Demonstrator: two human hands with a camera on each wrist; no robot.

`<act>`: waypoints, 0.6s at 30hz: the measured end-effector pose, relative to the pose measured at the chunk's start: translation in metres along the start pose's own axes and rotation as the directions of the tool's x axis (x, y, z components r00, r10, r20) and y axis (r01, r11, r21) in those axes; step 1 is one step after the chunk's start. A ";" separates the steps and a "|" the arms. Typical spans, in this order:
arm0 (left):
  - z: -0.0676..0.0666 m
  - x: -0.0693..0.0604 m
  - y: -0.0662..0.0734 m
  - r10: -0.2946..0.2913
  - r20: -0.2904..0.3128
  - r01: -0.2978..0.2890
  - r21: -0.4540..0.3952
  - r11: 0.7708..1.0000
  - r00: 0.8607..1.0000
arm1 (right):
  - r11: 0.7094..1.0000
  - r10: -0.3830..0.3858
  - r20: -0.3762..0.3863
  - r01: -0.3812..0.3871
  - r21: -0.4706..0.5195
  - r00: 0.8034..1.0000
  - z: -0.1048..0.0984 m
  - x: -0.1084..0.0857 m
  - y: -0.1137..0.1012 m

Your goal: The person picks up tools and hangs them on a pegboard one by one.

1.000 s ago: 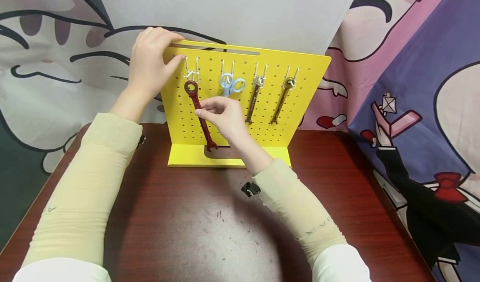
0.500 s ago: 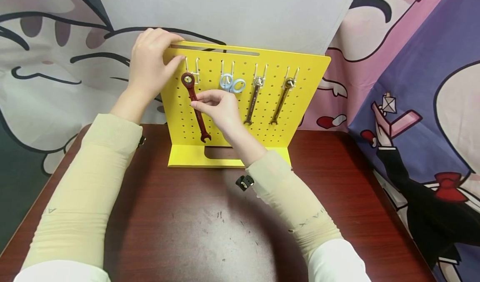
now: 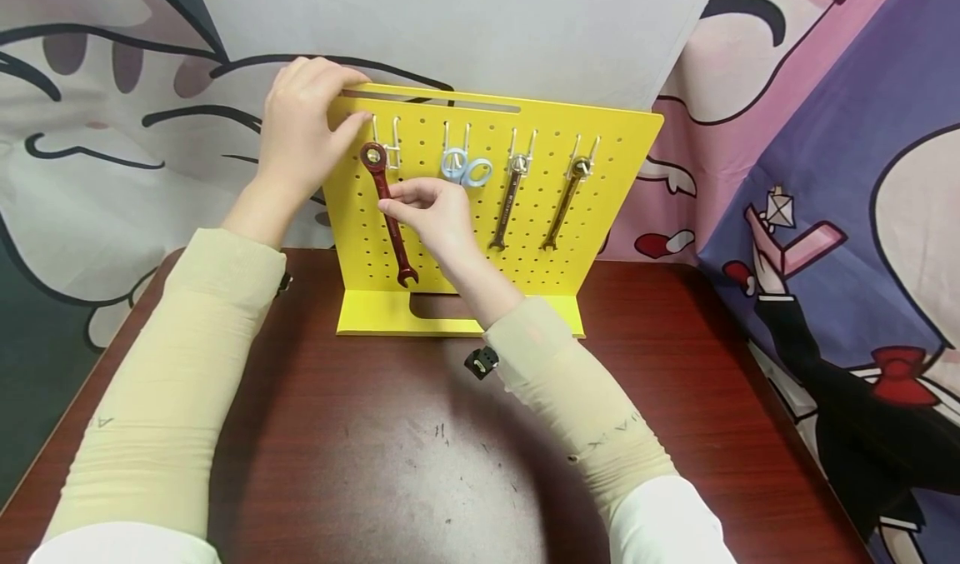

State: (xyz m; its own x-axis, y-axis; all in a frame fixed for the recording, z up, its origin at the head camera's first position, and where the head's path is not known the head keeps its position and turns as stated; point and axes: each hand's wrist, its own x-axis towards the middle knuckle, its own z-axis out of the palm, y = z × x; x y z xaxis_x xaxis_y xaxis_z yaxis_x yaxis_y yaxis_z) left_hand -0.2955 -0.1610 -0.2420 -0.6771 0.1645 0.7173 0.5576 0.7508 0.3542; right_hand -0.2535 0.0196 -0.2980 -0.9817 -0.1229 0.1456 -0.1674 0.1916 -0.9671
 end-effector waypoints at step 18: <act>0.000 -0.001 0.001 0.005 0.000 -0.005 0.007 1.000 1.000 | 0.999 0.022 -0.147 -0.028 -0.036 0.989 0.015 0.017 0.015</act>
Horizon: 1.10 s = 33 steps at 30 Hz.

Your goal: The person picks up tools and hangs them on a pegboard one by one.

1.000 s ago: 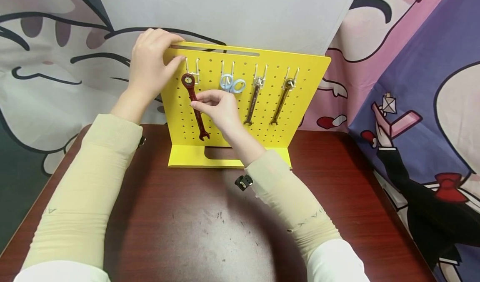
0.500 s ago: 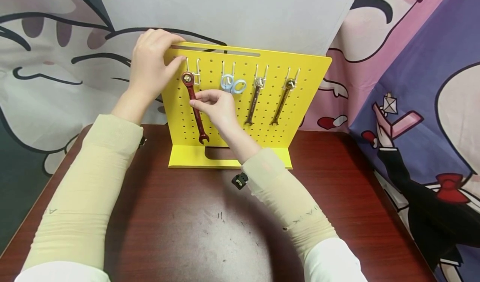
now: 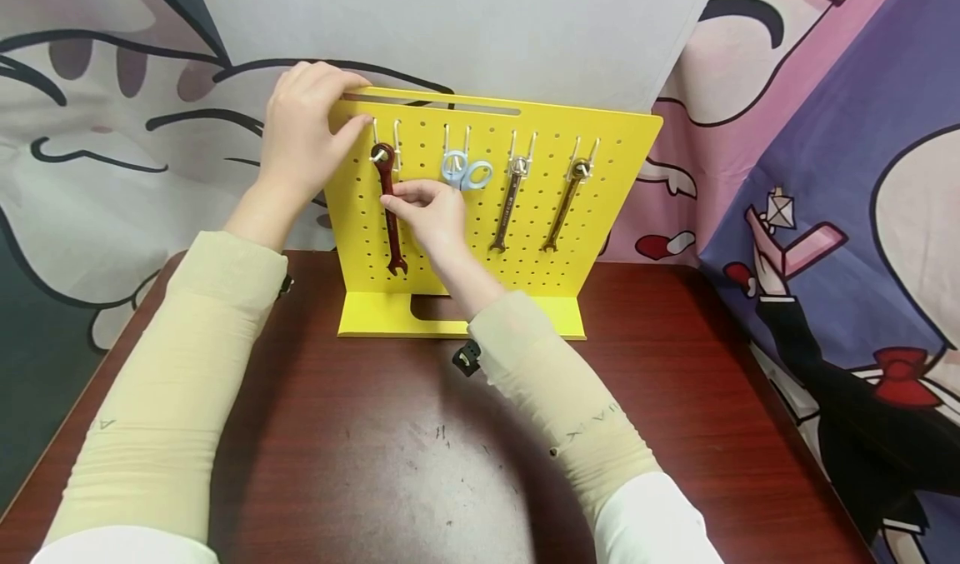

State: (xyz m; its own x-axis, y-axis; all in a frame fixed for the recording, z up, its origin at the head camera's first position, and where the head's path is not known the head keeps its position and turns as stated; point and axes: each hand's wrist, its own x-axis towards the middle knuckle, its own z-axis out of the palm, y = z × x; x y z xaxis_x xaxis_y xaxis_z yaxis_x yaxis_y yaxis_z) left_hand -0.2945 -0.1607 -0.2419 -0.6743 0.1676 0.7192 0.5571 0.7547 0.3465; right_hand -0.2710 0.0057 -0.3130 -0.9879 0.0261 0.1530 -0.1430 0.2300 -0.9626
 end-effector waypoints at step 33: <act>0.006 -0.002 -0.001 0.026 -0.036 -0.025 0.027 0.999 0.999 | 0.995 -0.097 -0.030 0.097 -0.006 0.995 -0.005 -0.006 0.009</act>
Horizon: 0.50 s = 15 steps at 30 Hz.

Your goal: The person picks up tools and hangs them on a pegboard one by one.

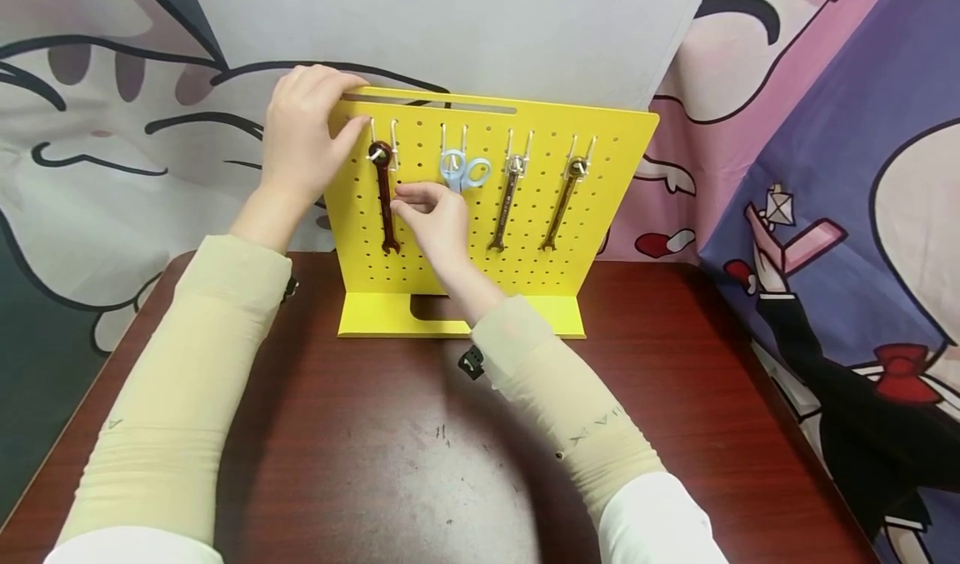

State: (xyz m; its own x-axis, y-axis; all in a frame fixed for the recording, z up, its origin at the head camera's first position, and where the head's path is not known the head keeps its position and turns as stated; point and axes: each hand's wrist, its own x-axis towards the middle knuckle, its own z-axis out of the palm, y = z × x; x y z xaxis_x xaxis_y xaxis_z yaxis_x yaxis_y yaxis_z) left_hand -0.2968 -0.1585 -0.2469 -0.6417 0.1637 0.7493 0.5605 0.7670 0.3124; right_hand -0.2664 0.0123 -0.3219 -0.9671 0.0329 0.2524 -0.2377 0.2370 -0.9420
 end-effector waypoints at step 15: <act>-0.005 -0.008 -0.012 0.181 0.089 -0.195 0.186 0.963 0.979 | 0.995 -0.101 0.112 0.103 -0.010 0.989 -0.044 -0.014 0.005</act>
State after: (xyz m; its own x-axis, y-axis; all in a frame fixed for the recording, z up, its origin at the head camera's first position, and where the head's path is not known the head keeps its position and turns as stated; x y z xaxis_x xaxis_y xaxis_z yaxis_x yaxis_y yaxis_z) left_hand -0.2958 -0.1716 -0.2536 -0.5736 0.3544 0.7385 0.5673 0.8222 0.0461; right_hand -0.2501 0.0554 -0.3206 -0.9420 -0.1002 0.3203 -0.3354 0.2484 -0.9087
